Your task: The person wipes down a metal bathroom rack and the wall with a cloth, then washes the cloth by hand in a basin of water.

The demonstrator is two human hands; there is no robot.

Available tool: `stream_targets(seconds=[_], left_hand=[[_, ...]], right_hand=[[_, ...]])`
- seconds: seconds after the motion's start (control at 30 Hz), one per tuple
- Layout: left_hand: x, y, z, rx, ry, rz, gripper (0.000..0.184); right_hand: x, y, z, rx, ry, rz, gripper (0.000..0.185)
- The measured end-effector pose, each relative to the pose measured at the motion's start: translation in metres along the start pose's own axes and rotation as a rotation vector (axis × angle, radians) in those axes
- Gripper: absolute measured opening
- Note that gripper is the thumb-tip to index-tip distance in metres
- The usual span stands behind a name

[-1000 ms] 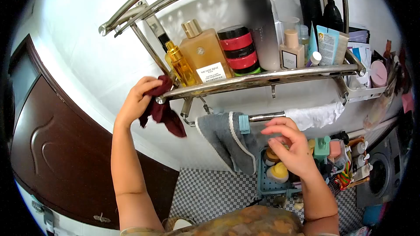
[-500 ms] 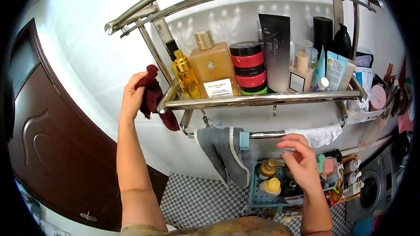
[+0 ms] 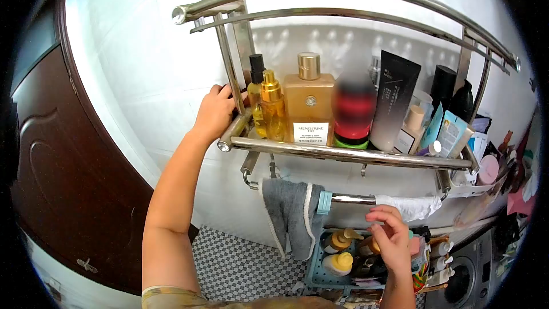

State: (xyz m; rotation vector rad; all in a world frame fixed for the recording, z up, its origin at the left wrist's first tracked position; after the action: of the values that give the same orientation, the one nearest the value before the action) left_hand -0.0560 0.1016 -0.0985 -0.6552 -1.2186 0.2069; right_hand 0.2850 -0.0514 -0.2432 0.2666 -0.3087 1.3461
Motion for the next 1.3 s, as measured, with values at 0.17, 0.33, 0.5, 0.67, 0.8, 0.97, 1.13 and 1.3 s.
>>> stream_targets(seconds=[0.17,0.33,0.5,0.67,0.8,0.97,1.13,1.3], left_hand=[[-0.007,0.014,0.052,-0.639,-0.402,-0.169,0.047],[-0.001,0.017,0.02,-0.638,-0.114,-0.118,0.048],[0.005,0.003,-0.001,-0.158,-0.082,0.024,0.038],[0.0,-0.006,0.003,-0.023,-0.196,-0.086,0.032],[0.003,0.008,0.026,-0.427,-0.213,-0.085,0.038],[0.0,0.012,0.008,-0.289,-0.153,-0.05,0.036],[-0.035,0.037,0.049,-0.533,-0.621,0.041,0.034],[-0.056,0.015,0.053,-1.269,-1.023,-0.175,0.026]], right_hand=[[-0.003,-0.008,0.002,-0.029,0.069,-0.03,0.02],[-0.004,-0.008,-0.002,-0.031,0.05,-0.041,0.015],[-0.006,-0.007,-0.006,-0.021,0.093,-0.045,0.014],[-0.01,-0.015,-0.005,-0.05,0.088,-0.027,0.017],[-0.012,-0.023,-0.003,-0.064,0.09,-0.042,0.016],[-0.015,-0.02,-0.008,-0.057,0.091,-0.04,0.014],[-0.018,-0.022,-0.01,-0.017,0.097,-0.046,0.012],[-0.019,-0.026,-0.011,0.001,0.131,-0.044,0.011]])
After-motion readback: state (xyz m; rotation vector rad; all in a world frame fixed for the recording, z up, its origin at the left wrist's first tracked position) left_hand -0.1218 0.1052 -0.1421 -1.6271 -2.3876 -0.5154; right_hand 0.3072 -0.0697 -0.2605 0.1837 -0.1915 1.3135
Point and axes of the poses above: each hand's wrist, its own x-axis towards the middle knuckle, its own y-axis out of the palm, z = x × y, the point moved 7 cm from there along x, towards the middle knuckle, and after that the axes turned 13 degrees about -z, right-handed, at the moved point
